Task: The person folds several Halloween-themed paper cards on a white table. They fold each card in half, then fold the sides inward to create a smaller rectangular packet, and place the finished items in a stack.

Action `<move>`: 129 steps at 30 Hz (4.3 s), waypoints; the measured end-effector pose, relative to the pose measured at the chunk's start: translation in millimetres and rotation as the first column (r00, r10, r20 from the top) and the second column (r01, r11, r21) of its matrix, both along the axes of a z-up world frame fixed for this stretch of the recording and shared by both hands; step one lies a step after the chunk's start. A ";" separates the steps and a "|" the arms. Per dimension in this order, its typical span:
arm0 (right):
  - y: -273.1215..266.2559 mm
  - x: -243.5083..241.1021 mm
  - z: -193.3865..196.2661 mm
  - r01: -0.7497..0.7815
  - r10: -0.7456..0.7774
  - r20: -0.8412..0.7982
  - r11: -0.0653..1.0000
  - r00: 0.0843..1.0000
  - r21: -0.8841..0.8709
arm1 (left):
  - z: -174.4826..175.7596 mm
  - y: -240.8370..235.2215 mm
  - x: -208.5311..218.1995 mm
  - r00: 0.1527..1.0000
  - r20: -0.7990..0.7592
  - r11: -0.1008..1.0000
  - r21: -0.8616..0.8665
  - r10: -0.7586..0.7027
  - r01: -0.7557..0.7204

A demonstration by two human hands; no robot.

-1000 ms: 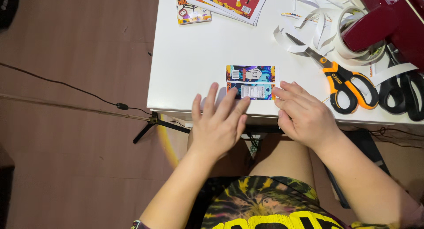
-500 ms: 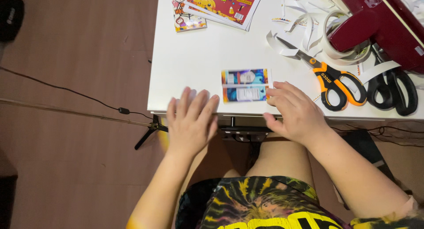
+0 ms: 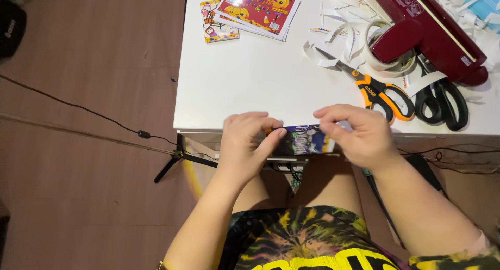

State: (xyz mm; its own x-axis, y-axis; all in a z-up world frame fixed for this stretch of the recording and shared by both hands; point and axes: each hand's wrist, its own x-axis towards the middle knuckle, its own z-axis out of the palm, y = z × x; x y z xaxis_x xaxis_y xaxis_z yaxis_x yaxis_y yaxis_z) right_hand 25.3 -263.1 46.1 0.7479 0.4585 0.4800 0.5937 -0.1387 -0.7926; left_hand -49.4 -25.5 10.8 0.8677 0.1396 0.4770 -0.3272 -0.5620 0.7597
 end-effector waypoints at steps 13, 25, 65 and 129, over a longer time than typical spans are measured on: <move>1.7 -26.1 43.9 -0.160 0.091 -0.539 0.984 0.837 -0.082 | 68.3 -19.1 -40.7 0.820 -0.488 0.864 -0.503 -0.298 0.015; -10.3 -36.8 47.4 -0.156 0.027 -0.437 0.952 0.899 -0.263 | 68.6 -12.8 -50.3 0.764 -0.577 0.877 -0.480 -0.289 -0.031; 20.4 42.6 -58.4 0.439 -0.182 0.507 0.777 0.843 -0.451 | -14.6 -26.4 50.1 0.955 0.091 0.743 0.609 0.283 -0.278; 36.8 86.0 -60.0 0.471 -0.205 0.481 0.700 0.853 -0.537 | -42.2 -59.4 2.2 0.861 0.181 0.665 0.566 0.476 -0.487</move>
State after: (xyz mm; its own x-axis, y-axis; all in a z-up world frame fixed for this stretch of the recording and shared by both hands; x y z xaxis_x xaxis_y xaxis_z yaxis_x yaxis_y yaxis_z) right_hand 111.3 -226.2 -13.9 0.7450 0.4964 0.4457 0.6203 -0.7612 -0.1892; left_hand -47.2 -84.9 -31.4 0.7500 0.2313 0.6197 0.1053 -0.9667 0.2334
